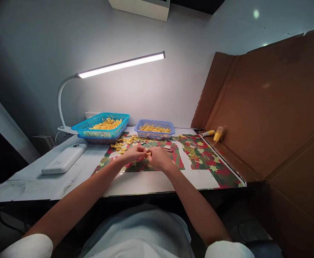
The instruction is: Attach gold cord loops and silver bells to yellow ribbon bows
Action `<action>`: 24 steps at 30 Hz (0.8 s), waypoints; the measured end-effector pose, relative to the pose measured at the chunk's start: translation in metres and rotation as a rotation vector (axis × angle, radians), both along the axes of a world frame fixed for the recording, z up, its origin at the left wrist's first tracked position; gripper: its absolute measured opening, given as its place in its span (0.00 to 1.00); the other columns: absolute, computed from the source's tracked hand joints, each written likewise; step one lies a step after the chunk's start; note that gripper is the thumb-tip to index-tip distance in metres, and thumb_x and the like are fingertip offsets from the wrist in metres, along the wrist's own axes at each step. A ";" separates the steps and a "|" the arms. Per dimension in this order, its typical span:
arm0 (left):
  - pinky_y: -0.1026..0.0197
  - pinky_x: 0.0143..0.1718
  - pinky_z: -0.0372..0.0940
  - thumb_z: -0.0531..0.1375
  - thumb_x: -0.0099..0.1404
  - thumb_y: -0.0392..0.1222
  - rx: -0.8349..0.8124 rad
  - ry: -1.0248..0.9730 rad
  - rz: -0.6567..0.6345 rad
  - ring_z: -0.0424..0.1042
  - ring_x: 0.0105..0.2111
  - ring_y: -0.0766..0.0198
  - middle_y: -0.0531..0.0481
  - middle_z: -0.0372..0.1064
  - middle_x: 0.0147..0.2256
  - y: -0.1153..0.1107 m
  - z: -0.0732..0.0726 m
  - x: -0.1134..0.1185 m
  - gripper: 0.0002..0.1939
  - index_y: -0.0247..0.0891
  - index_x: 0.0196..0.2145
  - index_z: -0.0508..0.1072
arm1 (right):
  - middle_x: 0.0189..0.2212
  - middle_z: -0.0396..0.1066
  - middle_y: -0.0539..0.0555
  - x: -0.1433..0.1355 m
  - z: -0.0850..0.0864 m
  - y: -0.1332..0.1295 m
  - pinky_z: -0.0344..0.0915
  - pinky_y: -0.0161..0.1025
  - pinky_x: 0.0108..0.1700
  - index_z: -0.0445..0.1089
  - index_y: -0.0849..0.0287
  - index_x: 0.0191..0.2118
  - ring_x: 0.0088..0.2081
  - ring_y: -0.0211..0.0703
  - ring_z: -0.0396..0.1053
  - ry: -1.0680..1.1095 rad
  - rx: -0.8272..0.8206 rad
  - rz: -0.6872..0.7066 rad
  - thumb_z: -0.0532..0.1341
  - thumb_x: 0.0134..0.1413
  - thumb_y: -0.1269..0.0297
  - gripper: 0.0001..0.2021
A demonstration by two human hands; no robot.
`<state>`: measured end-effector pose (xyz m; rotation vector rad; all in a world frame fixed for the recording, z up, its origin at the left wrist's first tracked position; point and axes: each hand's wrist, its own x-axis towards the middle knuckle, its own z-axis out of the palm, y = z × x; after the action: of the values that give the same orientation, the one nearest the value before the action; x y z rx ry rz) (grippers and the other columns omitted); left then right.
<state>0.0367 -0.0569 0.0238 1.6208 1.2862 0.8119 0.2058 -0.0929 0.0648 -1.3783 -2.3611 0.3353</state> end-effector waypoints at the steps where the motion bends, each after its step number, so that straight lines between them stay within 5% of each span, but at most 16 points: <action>1: 0.66 0.18 0.54 0.63 0.45 0.42 -0.010 0.009 0.001 0.59 0.18 0.70 0.57 0.59 0.15 0.000 0.000 0.000 0.09 0.36 0.18 0.66 | 0.35 0.75 0.55 -0.005 0.000 0.001 0.55 0.35 0.32 0.76 0.56 0.40 0.34 0.42 0.68 -0.100 0.038 -0.080 0.53 0.56 0.71 0.14; 3: 0.66 0.18 0.54 0.63 0.45 0.43 -0.031 0.020 0.001 0.58 0.18 0.70 0.58 0.58 0.15 0.001 0.000 0.000 0.10 0.36 0.17 0.66 | 0.39 0.74 0.58 -0.014 -0.001 0.008 0.56 0.38 0.37 0.76 0.57 0.40 0.40 0.46 0.69 -0.307 0.080 -0.118 0.54 0.56 0.72 0.13; 6: 0.66 0.17 0.51 0.64 0.45 0.43 -0.084 0.035 -0.024 0.56 0.16 0.71 0.58 0.58 0.15 0.003 -0.002 -0.001 0.11 0.36 0.18 0.66 | 0.41 0.72 0.58 -0.015 -0.001 0.023 0.54 0.42 0.44 0.77 0.54 0.38 0.46 0.50 0.66 -0.489 0.108 0.033 0.58 0.56 0.70 0.11; 13: 0.65 0.17 0.50 0.65 0.44 0.44 -0.138 -0.005 -0.087 0.56 0.16 0.71 0.58 0.57 0.15 0.009 -0.004 -0.007 0.12 0.37 0.19 0.65 | 0.37 0.71 0.56 -0.003 -0.003 0.040 0.48 0.43 0.43 0.77 0.56 0.33 0.43 0.46 0.62 -0.421 0.194 0.181 0.57 0.59 0.70 0.11; 20: 0.64 0.16 0.49 0.66 0.46 0.46 -0.186 -0.033 -0.175 0.55 0.14 0.70 0.57 0.57 0.14 0.013 -0.008 -0.014 0.15 0.38 0.18 0.63 | 0.40 0.70 0.57 -0.007 -0.013 0.040 0.48 0.44 0.44 0.74 0.58 0.35 0.43 0.46 0.62 -0.414 0.367 0.164 0.53 0.60 0.72 0.12; 24: 0.65 0.20 0.53 0.64 0.47 0.46 -0.089 0.008 -0.176 0.59 0.19 0.68 0.56 0.59 0.17 0.014 -0.010 -0.013 0.13 0.38 0.20 0.64 | 0.42 0.70 0.59 -0.006 -0.013 0.038 0.51 0.46 0.45 0.71 0.60 0.39 0.45 0.48 0.62 -0.469 0.336 0.142 0.51 0.60 0.74 0.11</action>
<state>0.0238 -0.0434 0.0134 1.6403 1.1507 0.6325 0.1998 -0.0549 0.0522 -1.2281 -2.7297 -0.3780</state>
